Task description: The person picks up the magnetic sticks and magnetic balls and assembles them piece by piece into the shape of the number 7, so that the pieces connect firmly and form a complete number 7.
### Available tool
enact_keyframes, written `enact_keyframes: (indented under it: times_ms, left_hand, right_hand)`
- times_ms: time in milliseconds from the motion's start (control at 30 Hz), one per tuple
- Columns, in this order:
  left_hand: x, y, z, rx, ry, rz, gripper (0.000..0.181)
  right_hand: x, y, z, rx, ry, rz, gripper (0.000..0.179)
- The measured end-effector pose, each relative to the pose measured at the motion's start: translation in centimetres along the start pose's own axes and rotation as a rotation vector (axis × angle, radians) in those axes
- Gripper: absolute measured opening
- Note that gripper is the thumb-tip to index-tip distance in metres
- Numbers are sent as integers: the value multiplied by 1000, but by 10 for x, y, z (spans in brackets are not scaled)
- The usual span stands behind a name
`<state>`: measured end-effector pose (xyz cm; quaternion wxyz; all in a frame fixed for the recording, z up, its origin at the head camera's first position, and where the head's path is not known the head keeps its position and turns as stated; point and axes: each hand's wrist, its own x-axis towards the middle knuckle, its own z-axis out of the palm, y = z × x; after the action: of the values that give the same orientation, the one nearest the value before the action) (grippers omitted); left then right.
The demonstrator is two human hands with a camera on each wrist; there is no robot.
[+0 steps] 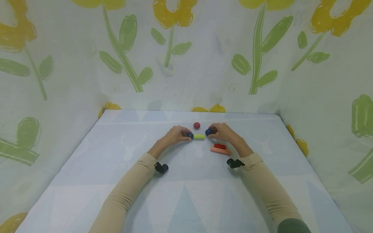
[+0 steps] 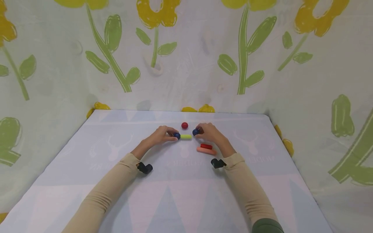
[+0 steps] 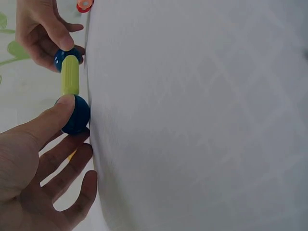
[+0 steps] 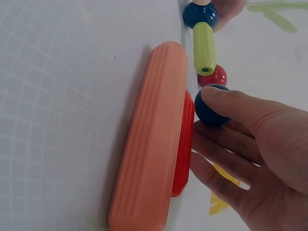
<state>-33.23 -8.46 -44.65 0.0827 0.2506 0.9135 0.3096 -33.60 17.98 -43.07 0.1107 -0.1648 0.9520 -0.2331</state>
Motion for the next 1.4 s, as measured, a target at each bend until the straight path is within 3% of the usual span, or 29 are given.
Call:
enact_keyframes:
  times_ms: [1400]
  left_hand:
    - [1,-1,2,8,-6,-13,40]
  right_hand:
    - [-19,-8,3,-9,8,-48,39]
